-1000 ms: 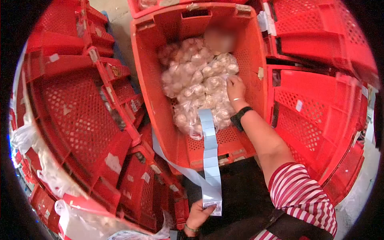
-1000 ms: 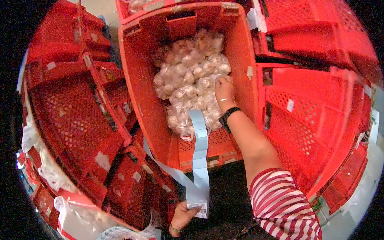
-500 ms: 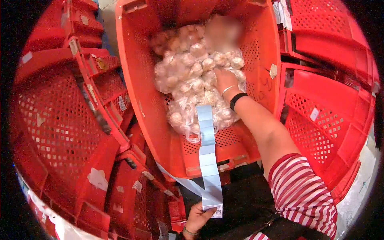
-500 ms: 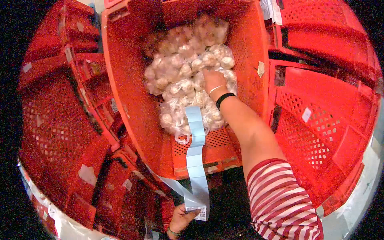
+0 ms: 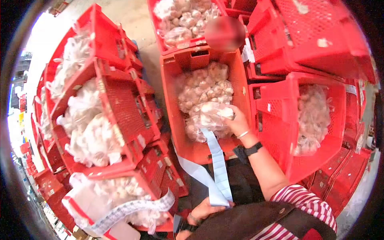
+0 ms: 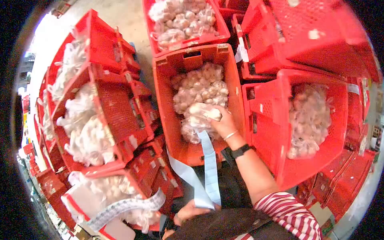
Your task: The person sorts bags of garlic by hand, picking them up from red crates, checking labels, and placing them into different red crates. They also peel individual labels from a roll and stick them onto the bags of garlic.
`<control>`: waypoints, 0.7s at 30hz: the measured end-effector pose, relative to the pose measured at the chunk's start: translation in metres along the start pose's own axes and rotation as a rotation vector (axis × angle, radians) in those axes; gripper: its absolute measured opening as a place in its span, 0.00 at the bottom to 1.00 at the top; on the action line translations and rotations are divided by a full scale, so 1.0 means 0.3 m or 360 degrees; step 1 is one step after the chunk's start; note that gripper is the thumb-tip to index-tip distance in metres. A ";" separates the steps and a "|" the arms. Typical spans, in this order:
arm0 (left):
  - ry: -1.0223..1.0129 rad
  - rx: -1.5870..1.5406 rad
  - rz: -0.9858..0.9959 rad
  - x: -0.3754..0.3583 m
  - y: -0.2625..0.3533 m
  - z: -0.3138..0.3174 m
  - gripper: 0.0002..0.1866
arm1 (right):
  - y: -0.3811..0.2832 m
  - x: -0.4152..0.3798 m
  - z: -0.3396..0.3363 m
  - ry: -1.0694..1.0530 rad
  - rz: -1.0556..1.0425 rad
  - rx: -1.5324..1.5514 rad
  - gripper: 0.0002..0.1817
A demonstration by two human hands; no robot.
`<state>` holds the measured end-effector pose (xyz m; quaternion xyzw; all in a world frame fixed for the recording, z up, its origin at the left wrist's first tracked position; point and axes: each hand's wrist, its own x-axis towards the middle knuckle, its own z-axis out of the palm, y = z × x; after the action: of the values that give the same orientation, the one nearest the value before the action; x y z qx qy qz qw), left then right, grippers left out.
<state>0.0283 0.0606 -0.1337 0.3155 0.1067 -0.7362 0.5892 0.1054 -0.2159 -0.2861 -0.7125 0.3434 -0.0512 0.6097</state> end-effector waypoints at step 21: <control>-0.0485 -0.0178 0.0970 -0.085 0.356 0.557 0.42 | -0.915 -0.497 -0.380 -0.1610 0.0055 0.2690 0.35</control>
<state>0.0744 -0.0376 0.0343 0.1865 -0.0415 -0.5579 0.8076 0.0534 -0.2230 0.0422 0.0251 -0.0971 0.0400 0.9942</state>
